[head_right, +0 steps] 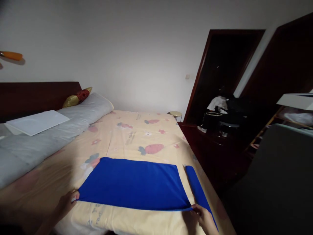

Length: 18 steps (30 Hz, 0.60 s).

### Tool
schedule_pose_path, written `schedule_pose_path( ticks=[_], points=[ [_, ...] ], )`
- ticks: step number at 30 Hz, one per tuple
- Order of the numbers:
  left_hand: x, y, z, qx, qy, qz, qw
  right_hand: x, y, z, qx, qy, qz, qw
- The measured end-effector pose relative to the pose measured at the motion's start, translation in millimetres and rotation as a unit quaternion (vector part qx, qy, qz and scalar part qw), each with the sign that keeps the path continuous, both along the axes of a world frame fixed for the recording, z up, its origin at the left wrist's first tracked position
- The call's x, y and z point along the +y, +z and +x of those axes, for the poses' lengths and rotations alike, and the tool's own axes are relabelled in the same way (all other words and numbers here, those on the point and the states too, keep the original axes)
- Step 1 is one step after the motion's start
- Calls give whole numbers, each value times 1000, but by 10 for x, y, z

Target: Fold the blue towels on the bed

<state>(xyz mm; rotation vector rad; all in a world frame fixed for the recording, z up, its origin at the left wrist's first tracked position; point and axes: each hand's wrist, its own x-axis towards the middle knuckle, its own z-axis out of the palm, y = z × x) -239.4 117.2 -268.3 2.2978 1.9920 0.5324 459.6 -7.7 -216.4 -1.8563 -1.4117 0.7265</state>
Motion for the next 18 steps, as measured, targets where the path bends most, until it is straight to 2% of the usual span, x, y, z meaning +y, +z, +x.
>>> schedule_pose_path(
  ticks=[3, 7, 9, 11, 12, 14, 16, 18],
  points=[
    [-11, 57, -21, 17, 4, -9, 1000, -39, 7, 69, -19, 21, 11, 1000],
    [-115, 121, 24, 38, 21, -27, 999, -119, -88, 199, -76, 70, -58, 993],
    [-150, 195, 119, 49, 40, -23, 998, -122, -143, 233, -149, 41, -73, 985],
    [-127, 296, 324, 61, 69, -6, 996, -51, -167, 167, -223, -13, -45, 974],
    [-93, 344, 483, 66, 80, 3, 995, 19, -167, 75, -249, -27, -20, 968],
    [3, 401, 927, 70, 80, 13, 994, 216, -149, -253, -278, -14, 36, 960],
    [95, 375, 1517, 62, 42, 12, 997, 454, -135, -758, -285, 29, 79, 955],
    [134, 264, 2164, 50, -14, 5, 999, 679, -158, -1361, -270, 77, 94, 955]
  ],
)
